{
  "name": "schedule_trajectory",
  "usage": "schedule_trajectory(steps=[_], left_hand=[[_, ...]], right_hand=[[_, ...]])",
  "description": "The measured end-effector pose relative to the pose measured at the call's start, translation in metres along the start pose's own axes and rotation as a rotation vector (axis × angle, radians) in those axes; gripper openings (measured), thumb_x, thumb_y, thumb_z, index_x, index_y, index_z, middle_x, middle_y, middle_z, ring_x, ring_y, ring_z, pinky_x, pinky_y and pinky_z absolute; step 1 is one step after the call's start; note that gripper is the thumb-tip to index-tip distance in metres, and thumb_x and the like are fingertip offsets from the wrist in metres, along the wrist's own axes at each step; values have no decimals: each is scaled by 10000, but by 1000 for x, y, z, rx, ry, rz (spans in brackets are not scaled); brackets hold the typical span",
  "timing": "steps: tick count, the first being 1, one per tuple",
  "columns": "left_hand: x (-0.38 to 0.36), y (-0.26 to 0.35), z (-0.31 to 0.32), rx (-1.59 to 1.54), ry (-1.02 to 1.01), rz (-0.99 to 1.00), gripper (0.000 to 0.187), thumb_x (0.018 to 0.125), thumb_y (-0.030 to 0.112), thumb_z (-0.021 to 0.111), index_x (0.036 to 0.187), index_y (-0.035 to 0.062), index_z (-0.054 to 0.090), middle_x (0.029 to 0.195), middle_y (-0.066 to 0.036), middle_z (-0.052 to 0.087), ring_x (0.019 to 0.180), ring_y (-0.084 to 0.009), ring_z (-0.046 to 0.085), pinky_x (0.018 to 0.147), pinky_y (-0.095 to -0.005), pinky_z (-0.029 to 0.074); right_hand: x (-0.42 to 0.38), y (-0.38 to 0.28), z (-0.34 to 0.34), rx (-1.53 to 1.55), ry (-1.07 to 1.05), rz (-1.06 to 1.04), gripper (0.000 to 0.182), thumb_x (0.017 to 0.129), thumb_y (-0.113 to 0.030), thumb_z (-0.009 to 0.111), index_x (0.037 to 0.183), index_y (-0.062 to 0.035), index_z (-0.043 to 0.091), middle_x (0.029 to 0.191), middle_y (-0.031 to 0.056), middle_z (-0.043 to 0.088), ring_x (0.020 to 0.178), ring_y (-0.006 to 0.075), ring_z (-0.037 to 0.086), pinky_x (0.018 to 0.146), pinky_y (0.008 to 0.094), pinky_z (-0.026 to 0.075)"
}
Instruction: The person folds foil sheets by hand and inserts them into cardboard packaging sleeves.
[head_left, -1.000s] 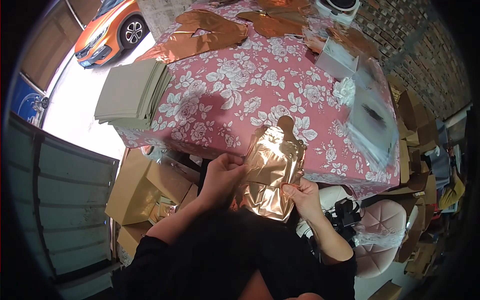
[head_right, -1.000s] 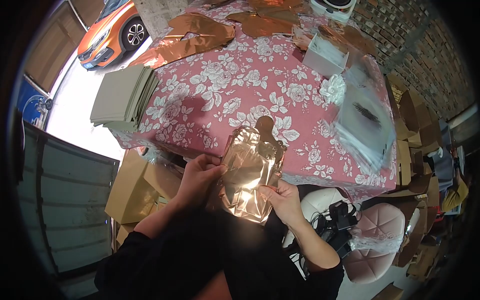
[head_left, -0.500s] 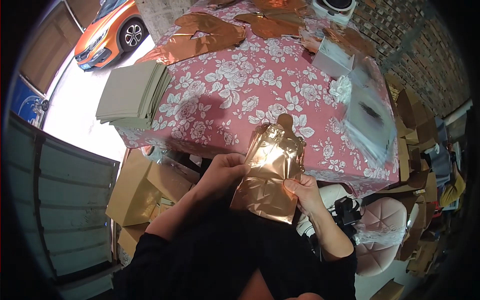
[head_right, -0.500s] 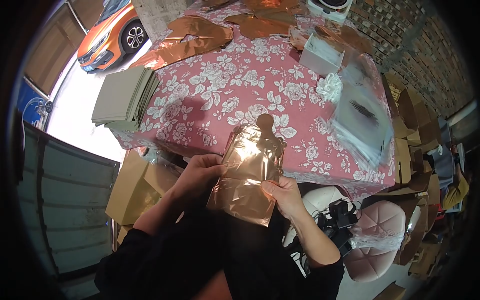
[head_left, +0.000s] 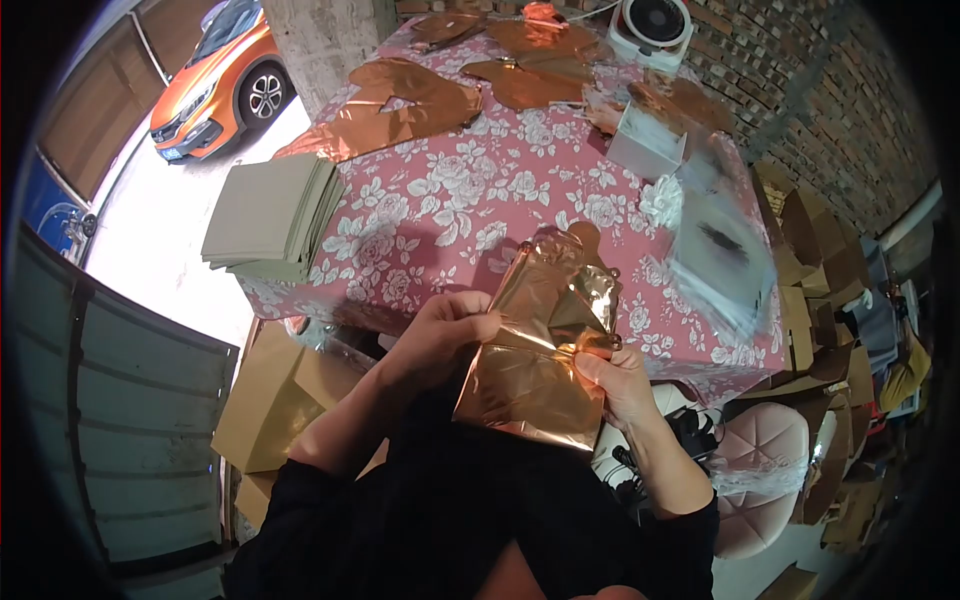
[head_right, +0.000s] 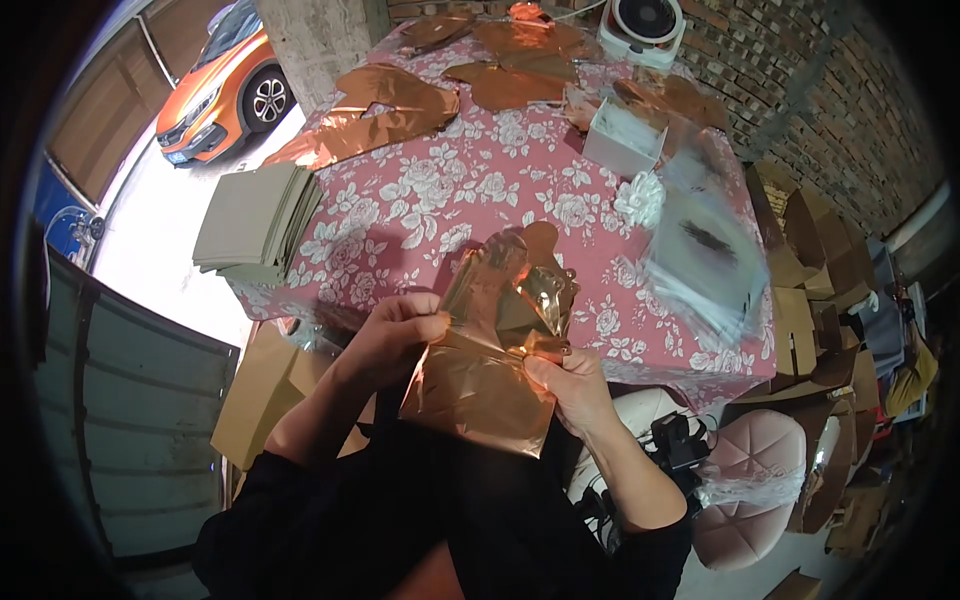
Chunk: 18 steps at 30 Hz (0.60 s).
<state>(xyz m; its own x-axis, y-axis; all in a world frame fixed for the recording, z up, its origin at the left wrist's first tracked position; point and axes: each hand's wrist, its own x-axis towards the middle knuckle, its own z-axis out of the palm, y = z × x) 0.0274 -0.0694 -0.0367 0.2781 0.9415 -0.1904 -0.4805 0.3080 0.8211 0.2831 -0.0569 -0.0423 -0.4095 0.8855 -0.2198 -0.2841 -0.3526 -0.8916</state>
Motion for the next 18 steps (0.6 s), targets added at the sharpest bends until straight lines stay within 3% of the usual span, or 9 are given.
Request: schedule_trajectory(steps=[3, 5, 8, 10, 14, 18], left_hand=[[6, 26, 7, 23, -50, 16, 58, 884, 67, 616, 902, 16, 594, 766, 37, 560, 635, -32, 487, 581, -202, 400], [9, 43, 19, 340, -28, 59, 114, 877, 66, 614, 963, -6, 591, 799, 21, 576, 665, -36, 500, 595, -203, 406], [18, 49, 23, 339, 51, 21, 158, 873, 55, 601, 1012, -22, 599, 840, 3, 588, 693, -43, 509, 606, -201, 406], [24, 50, 18, 355, 62, 19, 170, 872, 60, 603, 1021, -22, 604, 850, 0, 591, 697, -45, 512, 612, -200, 405], [32, 48, 15, 304, 59, 65, 147, 870, 102, 614, 981, 6, 609, 813, 18, 564, 670, -41, 477, 601, -200, 369], [39, 42, 12, 255, 83, 55, 137, 897, 112, 595, 984, 9, 617, 750, 45, 539, 627, -23, 469, 530, -193, 357]], right_hand=[[10, -15, -1, -55, -39, -22, 117, 911, -38, 630, 824, -26, 708, 693, -29, 599, 578, 26, 468, 518, 199, 348], [17, -21, 0, -74, -66, -35, 122, 913, -38, 627, 822, -25, 707, 696, -28, 602, 580, 27, 472, 519, 201, 352], [27, -26, 0, -66, -26, -58, 119, 911, -51, 637, 820, -22, 708, 716, -12, 627, 590, 35, 502, 527, 205, 383], [35, -27, -7, -17, -136, -76, 113, 910, -67, 647, 830, -17, 710, 747, 5, 653, 616, 44, 539, 547, 207, 420], [41, -35, 2, -20, -58, -67, 100, 909, -69, 649, 847, -21, 711, 750, 6, 653, 616, 46, 536, 546, 206, 416], [53, -31, -11, 31, -148, -61, 133, 922, -75, 628, 812, -34, 690, 721, -6, 625, 601, 44, 522, 536, 210, 403]])
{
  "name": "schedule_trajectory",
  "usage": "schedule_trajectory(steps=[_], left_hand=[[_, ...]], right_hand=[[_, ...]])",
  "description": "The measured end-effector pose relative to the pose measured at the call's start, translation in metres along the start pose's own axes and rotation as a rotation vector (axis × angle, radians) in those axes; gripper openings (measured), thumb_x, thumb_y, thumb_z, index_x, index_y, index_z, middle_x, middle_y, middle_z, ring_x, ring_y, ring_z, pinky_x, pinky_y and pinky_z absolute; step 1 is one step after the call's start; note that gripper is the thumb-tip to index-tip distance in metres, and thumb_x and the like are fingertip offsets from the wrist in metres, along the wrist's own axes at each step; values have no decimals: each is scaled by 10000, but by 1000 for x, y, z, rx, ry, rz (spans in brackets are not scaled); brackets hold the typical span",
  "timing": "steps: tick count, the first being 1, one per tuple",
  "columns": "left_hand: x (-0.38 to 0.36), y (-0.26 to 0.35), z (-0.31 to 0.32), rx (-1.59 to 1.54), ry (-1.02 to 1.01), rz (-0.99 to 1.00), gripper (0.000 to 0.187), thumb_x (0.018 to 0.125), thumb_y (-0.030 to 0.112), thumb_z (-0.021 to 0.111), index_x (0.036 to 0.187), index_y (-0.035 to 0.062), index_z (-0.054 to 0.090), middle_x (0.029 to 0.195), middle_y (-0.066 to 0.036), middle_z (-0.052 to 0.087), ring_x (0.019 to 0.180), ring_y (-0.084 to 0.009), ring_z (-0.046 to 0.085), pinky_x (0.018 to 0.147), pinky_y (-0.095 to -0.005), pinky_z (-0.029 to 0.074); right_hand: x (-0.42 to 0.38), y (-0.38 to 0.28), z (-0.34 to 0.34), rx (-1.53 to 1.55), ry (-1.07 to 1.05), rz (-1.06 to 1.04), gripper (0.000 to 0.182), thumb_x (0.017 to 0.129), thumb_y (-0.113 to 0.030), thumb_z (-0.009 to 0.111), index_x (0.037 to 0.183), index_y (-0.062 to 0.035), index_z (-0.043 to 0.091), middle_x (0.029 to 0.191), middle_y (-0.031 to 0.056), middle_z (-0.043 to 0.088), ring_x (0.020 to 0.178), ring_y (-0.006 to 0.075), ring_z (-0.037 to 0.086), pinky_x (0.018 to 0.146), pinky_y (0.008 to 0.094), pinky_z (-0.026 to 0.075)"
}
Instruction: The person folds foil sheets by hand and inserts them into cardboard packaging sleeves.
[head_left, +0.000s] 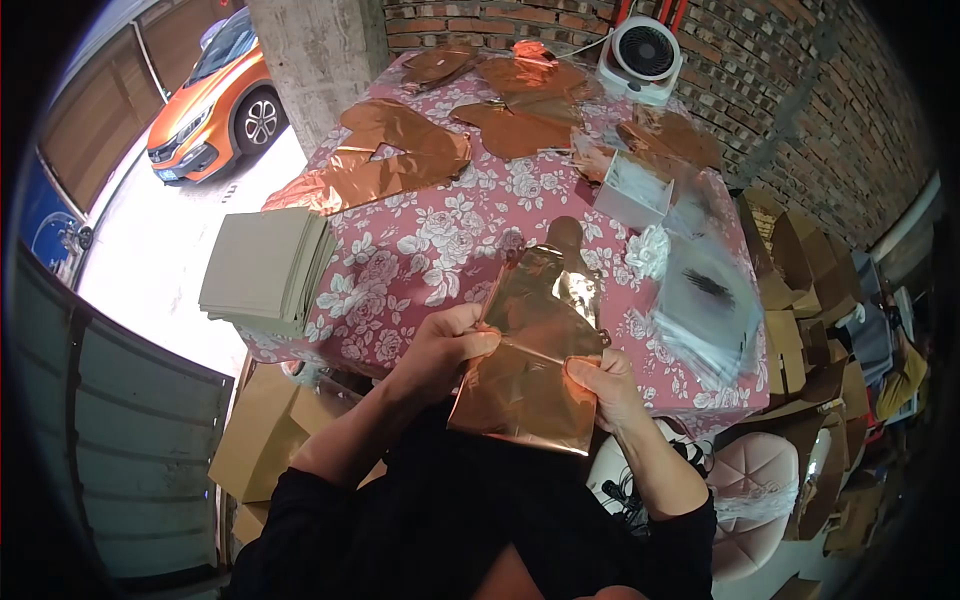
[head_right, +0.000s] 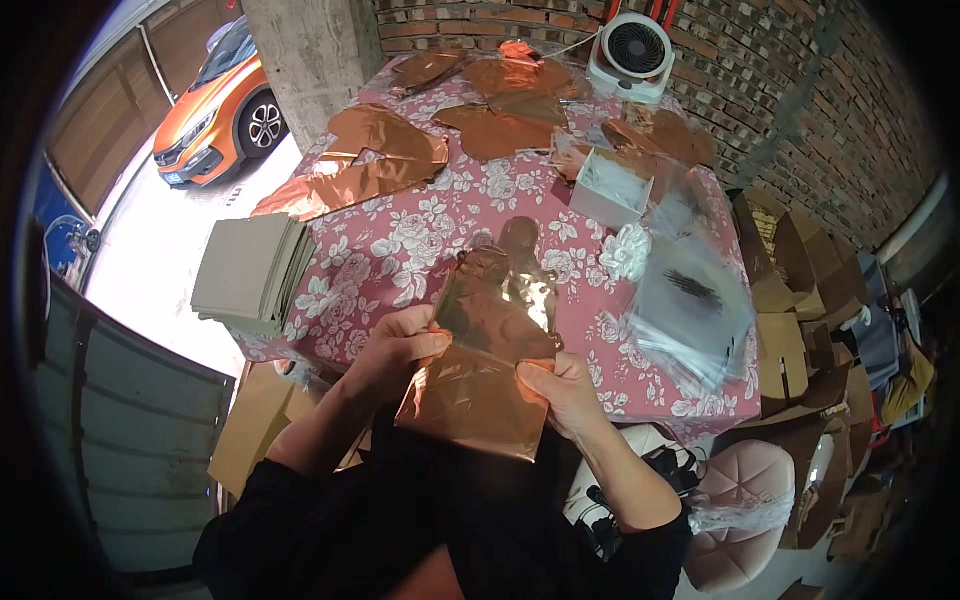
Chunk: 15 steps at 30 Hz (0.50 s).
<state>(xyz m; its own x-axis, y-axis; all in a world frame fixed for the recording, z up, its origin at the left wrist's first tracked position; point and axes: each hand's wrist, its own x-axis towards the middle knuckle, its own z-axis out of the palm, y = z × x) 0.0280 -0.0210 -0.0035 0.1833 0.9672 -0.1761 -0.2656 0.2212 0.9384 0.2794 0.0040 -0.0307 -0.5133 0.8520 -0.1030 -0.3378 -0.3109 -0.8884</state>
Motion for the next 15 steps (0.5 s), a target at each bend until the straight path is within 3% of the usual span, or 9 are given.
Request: schedule_trajectory(steps=[4, 8, 11, 13, 14, 15], left_hand=[[9, -7, -7, -4, -10, -10, 97, 893, 106, 603, 942, 22, 613, 732, 46, 531, 607, -24, 462, 522, -196, 355], [12, -4, -4, -128, -47, 16, 76, 879, 86, 619, 908, 16, 611, 750, 15, 582, 609, -44, 510, 553, -212, 413], [16, -11, -7, -229, -51, 25, 51, 878, 49, 609, 861, 4, 627, 770, -10, 620, 628, -66, 554, 589, -222, 455], [18, -13, -6, -252, -59, 32, 66, 881, 21, 594, 840, -3, 640, 781, -23, 639, 642, -80, 580, 609, -227, 475], [18, -10, -1, -293, -7, 42, 95, 879, -16, 575, 826, -7, 654, 768, -28, 639, 645, -90, 592, 612, -229, 481], [19, -8, 2, -334, 46, 53, 136, 876, -54, 556, 812, -11, 669, 756, -32, 639, 649, -101, 605, 614, -231, 487]], right_hand=[[7, 0, -7, 10, -68, 44, 215, 940, -98, 605, 733, -55, 642, 680, -23, 577, 582, 42, 497, 542, 207, 405], [7, -4, 4, 0, -32, 34, 188, 944, -90, 592, 764, -56, 637, 692, -26, 563, 580, 41, 476, 541, 201, 392], [10, 1, 3, 26, 108, 71, 108, 932, -64, 593, 843, -44, 651, 740, -17, 588, 617, 40, 498, 557, 211, 399], [17, -5, 10, 255, -142, -44, 113, 915, -30, 590, 995, -3, 665, 831, 33, 656, 695, 82, 594, 622, 240, 475], [10, -5, 25, 178, 207, -47, 152, 889, 10, 569, 996, 27, 676, 881, 92, 690, 770, 149, 657, 712, 277, 533], [10, -1, 17, 180, 209, -44, 152, 889, 10, 569, 996, 27, 676, 881, 92, 690, 770, 149, 657, 712, 277, 533]])
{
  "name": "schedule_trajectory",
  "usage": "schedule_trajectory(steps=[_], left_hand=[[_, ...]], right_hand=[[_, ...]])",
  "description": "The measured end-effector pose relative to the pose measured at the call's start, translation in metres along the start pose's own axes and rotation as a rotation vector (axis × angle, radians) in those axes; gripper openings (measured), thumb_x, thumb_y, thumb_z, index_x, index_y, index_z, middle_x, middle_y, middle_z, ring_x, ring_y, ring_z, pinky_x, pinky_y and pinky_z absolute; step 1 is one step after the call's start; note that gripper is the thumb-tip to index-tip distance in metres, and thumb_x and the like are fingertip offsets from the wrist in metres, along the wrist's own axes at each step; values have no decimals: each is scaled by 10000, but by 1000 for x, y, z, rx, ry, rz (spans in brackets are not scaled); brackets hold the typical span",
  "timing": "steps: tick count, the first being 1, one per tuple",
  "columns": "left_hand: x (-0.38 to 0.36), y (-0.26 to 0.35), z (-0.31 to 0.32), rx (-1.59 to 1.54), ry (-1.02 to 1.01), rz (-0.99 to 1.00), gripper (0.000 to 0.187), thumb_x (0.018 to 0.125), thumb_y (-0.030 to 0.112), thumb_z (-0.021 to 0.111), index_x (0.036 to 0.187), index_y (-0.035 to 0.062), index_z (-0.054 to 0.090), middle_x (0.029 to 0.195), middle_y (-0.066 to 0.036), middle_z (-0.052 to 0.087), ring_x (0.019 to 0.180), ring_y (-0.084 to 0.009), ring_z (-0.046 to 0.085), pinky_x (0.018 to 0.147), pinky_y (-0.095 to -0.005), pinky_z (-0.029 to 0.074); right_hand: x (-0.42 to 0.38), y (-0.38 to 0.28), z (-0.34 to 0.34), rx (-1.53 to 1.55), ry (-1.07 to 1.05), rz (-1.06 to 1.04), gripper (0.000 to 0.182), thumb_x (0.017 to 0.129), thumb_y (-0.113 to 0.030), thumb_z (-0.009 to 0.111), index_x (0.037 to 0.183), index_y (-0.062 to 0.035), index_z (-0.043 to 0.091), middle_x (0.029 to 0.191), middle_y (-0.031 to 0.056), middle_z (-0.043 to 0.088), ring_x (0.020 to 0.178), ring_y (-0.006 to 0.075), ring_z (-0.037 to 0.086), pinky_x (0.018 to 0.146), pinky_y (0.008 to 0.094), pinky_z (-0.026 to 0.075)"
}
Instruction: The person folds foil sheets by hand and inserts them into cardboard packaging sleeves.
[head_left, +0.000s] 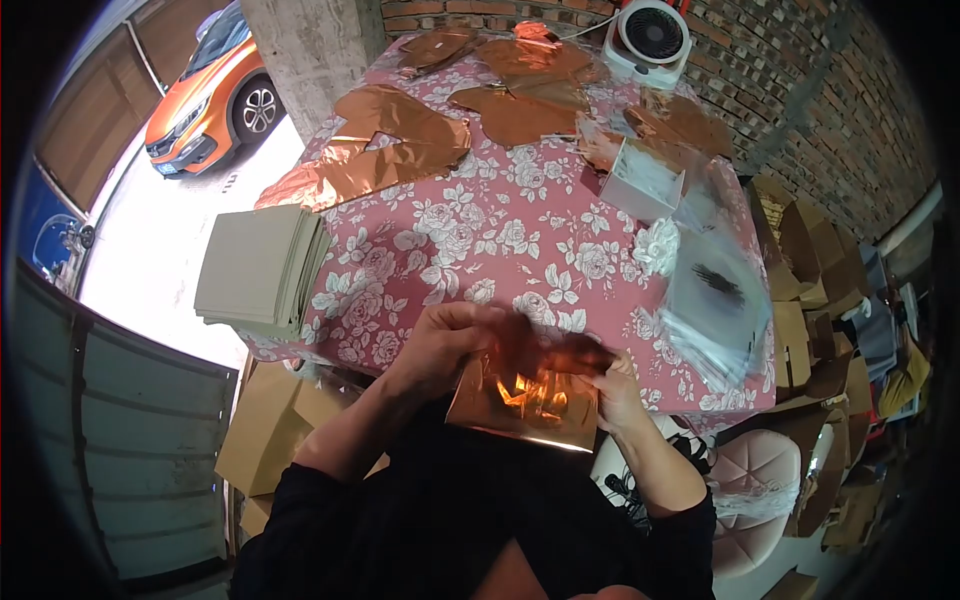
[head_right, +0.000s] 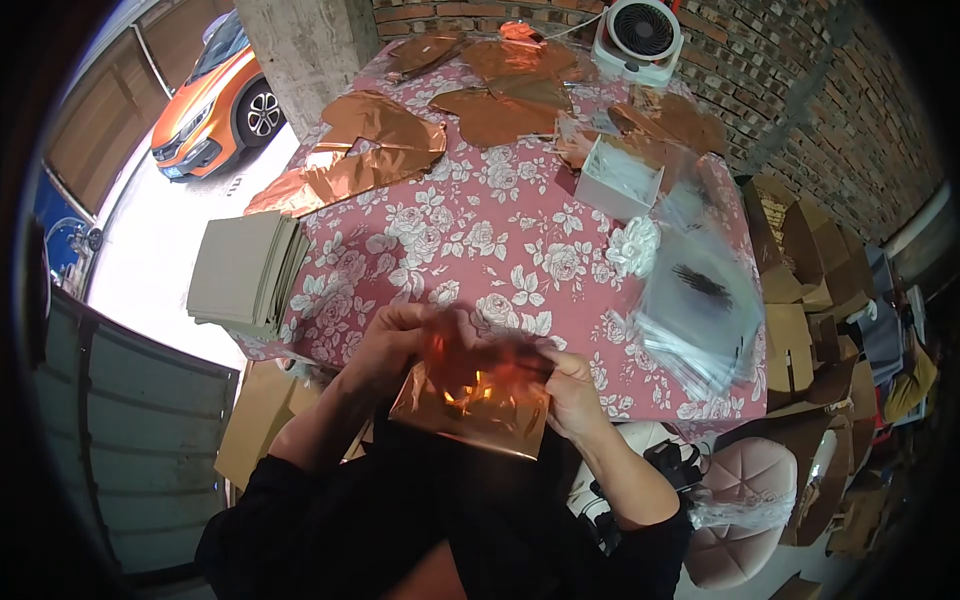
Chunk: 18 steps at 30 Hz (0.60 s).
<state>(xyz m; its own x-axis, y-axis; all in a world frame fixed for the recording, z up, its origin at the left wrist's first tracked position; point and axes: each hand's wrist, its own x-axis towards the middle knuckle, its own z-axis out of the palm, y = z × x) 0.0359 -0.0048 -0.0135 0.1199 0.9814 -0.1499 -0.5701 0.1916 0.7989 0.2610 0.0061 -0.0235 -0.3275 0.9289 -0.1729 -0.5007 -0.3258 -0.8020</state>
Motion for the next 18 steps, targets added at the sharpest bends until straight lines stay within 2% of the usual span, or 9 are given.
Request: schedule_trajectory(steps=[1, 2, 3, 6, 9, 12, 14, 15, 18], left_hand=[[0, 3, -14, 51, -147, 18, 181, 870, -102, 525, 826, -22, 682, 775, -67, 663, 663, -124, 629, 621, -238, 501], [1, 2, -16, 53, -146, 13, 181, 870, -102, 525, 826, -22, 682, 775, -67, 663, 663, -124, 629, 621, -238, 501], [1, 2, -17, 4, -153, -13, 176, 887, -77, 532, 818, -17, 682, 748, -74, 669, 647, -124, 631, 597, -241, 508], [1, 2, -15, -27, -145, -21, 197, 902, -65, 531, 780, -13, 677, 716, -86, 678, 607, -131, 635, 551, -246, 509], [1, 5, -15, -17, -243, -2, 174, 895, -71, 532, 845, -12, 688, 780, -100, 691, 679, -142, 657, 601, -252, 524], [3, 8, -16, 162, -116, -17, 127, 901, -6, 568, 934, -21, 690, 883, -112, 699, 784, -163, 673, 684, -275, 536], [3, 21, -20, 142, -148, -178, 190, 922, 112, 590, 998, -38, 679, 970, -106, 694, 862, -172, 671, 752, -292, 533], [7, 21, -24, 111, -150, -245, 268, 936, 203, 582, 986, -41, 682, 960, -96, 696, 851, -174, 673, 750, -290, 529], [5, 26, -23, 57, -192, -299, 272, 944, 231, 566, 950, -12, 690, 861, -53, 688, 765, -125, 647, 680, -254, 501]], right_hand=[[4, 6, -18, 17, -138, 5, 176, 873, 31, 547, 985, 37, 682, 898, 117, 695, 799, 177, 670, 748, 289, 544], [7, 12, -31, 35, -276, 10, 201, 857, 51, 524, 973, 47, 688, 916, 142, 701, 827, 205, 684, 785, 301, 555], [7, 16, -35, 43, -244, 9, 203, 822, 76, 493, 856, 41, 691, 866, 137, 690, 775, 188, 667, 730, 282, 541], [8, 17, -35, 94, -273, -4, 187, 812, 82, 484, 766, 28, 658, 793, 111, 661, 688, 159, 618, 643, 264, 499], [8, 13, -32, 81, -306, -46, 189, 819, 70, 483, 693, 13, 612, 721, 84, 617, 620, 139, 555, 577, 252, 436], [5, 8, -31, 42, -273, 2, 200, 827, 58, 470, 690, 8, 606, 690, 74, 598, 619, 133, 541, 572, 253, 420], [4, 3, -29, -20, -244, -20, 195, 818, 45, 491, 659, 0, 595, 664, 78, 593, 583, 143, 551, 544, 255, 439], [4, 1, -29, -81, -211, -42, 199, 810, 33, 511, 629, -8, 583, 638, 82, 589, 547, 154, 561, 516, 258, 459], [6, 0, -32, -219, -270, -116, 197, 805, 34, 497, 635, -3, 589, 645, 86, 600, 561, 148, 562, 505, 251, 415]])
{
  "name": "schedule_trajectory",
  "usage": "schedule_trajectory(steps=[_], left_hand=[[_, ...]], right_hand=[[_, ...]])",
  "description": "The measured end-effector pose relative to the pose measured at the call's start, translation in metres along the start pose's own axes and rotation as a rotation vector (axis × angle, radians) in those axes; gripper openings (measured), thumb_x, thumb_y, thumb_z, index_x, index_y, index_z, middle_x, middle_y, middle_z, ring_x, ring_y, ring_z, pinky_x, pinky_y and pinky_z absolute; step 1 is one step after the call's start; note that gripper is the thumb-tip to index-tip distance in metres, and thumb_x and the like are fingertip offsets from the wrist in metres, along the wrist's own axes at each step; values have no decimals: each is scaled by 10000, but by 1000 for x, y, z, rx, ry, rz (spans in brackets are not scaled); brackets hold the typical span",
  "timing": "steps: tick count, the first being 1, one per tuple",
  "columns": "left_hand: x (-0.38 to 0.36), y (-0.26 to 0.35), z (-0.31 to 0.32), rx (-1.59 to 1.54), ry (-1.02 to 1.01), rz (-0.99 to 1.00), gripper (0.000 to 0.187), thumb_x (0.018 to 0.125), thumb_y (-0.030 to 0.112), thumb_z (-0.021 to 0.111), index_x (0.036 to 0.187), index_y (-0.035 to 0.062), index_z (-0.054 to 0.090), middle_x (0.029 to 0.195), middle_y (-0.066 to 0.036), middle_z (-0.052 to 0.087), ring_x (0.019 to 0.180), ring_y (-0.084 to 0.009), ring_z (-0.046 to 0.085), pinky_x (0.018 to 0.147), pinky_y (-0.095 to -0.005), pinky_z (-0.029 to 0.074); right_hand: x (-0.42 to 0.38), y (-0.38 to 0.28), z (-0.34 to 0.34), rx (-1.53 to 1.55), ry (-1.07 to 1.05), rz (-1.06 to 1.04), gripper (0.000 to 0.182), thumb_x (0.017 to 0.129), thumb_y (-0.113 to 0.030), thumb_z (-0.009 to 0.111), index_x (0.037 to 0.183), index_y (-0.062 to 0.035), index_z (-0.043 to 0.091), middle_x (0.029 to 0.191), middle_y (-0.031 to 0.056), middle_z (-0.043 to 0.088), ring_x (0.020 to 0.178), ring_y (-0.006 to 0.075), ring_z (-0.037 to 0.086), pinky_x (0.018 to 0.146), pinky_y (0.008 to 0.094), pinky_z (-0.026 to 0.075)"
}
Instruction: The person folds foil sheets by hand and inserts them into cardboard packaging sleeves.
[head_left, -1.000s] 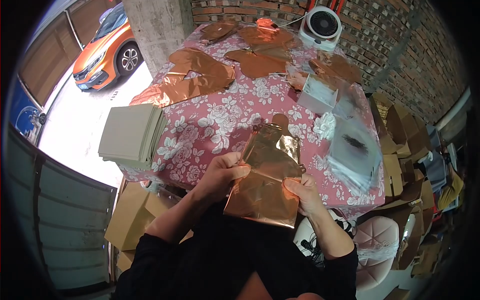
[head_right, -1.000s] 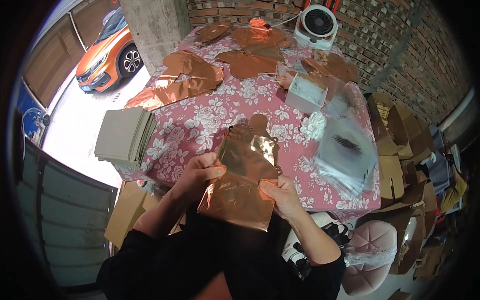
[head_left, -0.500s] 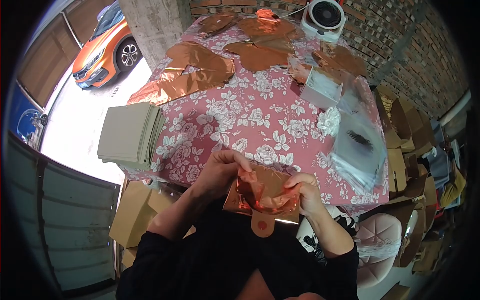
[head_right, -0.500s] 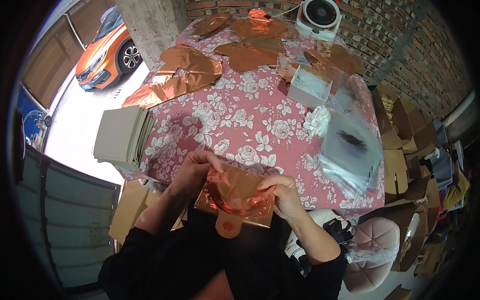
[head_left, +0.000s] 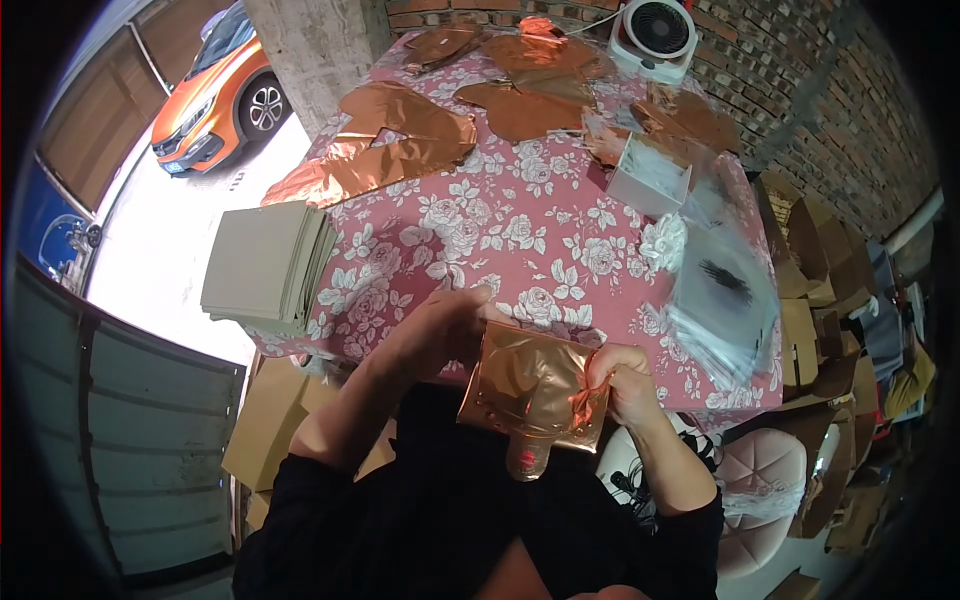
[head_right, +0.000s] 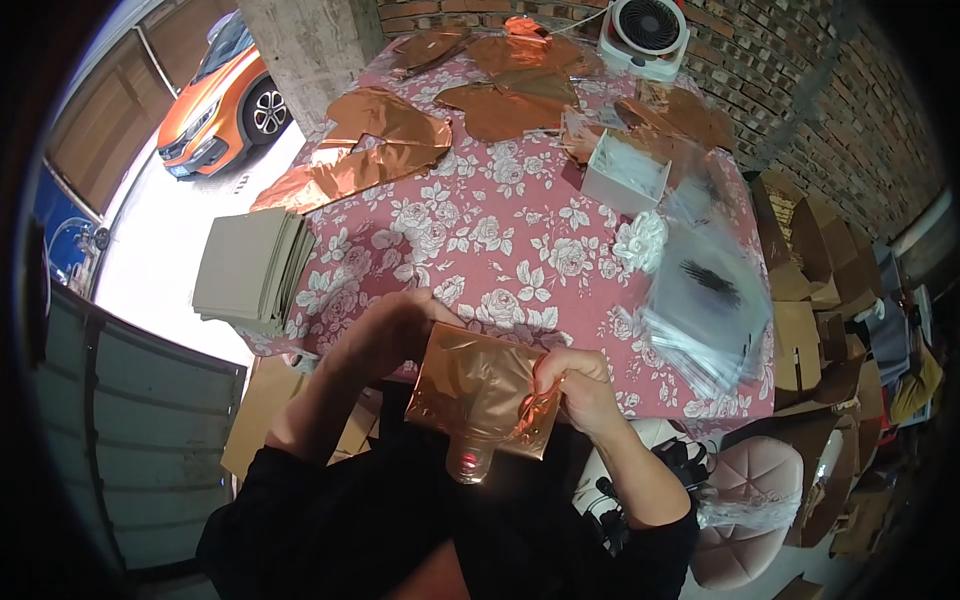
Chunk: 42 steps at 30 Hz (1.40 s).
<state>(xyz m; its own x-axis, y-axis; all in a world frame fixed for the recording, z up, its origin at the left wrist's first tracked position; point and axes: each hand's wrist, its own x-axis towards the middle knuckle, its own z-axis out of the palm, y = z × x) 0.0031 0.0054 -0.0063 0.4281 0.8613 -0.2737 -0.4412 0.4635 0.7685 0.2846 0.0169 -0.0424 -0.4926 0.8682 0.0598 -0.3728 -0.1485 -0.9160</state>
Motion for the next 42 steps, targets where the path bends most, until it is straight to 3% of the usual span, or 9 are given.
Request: schedule_trajectory(steps=[6, 8, 11, 14, 15, 29, 32, 36, 42], left_hand=[[1, 6, 10, 534, 68, -16, 171, 913, 191, 641, 845, 38, 674, 679, 52, 592, 612, -30, 510, 558, -207, 402], [1, 5, 12, 485, 86, 11, 136, 896, 163, 669, 830, 44, 670, 676, 51, 588, 610, -32, 505, 553, -204, 396], [0, 3, 10, 448, 77, 87, 149, 896, 170, 677, 815, 46, 659, 681, 44, 593, 612, -31, 501, 555, -201, 392], [0, 1, 8, 413, 99, 119, 157, 895, 173, 684, 811, 44, 652, 692, 37, 604, 615, -32, 502, 561, -200, 392], [-1, 2, 10, 423, 112, 124, 159, 897, 172, 683, 808, 44, 649, 696, 34, 607, 615, -32, 504, 560, -200, 393], [6, 12, 18, 513, 258, 114, 165, 886, 155, 613, 905, 0, 665, 798, -27, 647, 701, -65, 568, 613, -227, 440], [7, 15, 32, 46, 205, 78, 239, 869, 99, 552, 1038, -38, 649, 919, -73, 665, 781, -106, 609, 687, -250, 471], [11, 8, 22, 194, 123, 40, 281, 880, 87, 564, 1104, -76, 618, 975, -105, 670, 823, -150, 635, 762, -271, 498], [8, 21, 41, 294, 163, 121, 259, 887, 71, 554, 1090, -74, 623, 887, -87, 671, 715, -125, 632, 647, -241, 500]], right_hand=[[0, -9, 6, -176, -42, -3, 208, 783, 48, 462, 638, 11, 607, 679, 97, 630, 613, 143, 571, 585, 253, 437], [0, -5, -4, -192, -129, -4, 214, 813, 40, 453, 801, 17, 666, 807, 98, 668, 738, 146, 614, 667, 252, 468], [0, -10, 6, -118, 24, 16, 400, 947, -74, 467, 1335, 15, 503, 1037, 54, 652, 767, 78, 586, 671, 209, 457], [-3, -15, -1, 21, 62, 164, 491, 968, -287, 468, 1338, 35, 480, 1150, 123, 642, 1037, 192, 633, 914, 331, 494], [-2, -10, -6, -61, 57, 194, 598, 969, -445, 430, 1301, 46, 508, 1141, 140, 643, 1015, 196, 638, 872, 355, 514], [20, -18, 5, -135, 109, 152, 207, 958, -172, 618, 959, 24, 683, 803, 35, 679, 662, 75, 586, 591, 223, 477], [30, -21, 6, -162, 141, 72, 199, 972, -174, 592, 920, 8, 656, 669, 28, 627, 537, 82, 550, 502, 238, 441], [38, -28, 5, -172, 152, 84, 188, 976, -160, 580, 900, -2, 647, 690, 21, 631, 554, 77, 559, 519, 231, 450], [44, -32, 6, 37, 223, 138, 186, 974, -156, 581, 920, -1, 668, 784, 31, 673, 604, 74, 591, 552, 233, 474]])
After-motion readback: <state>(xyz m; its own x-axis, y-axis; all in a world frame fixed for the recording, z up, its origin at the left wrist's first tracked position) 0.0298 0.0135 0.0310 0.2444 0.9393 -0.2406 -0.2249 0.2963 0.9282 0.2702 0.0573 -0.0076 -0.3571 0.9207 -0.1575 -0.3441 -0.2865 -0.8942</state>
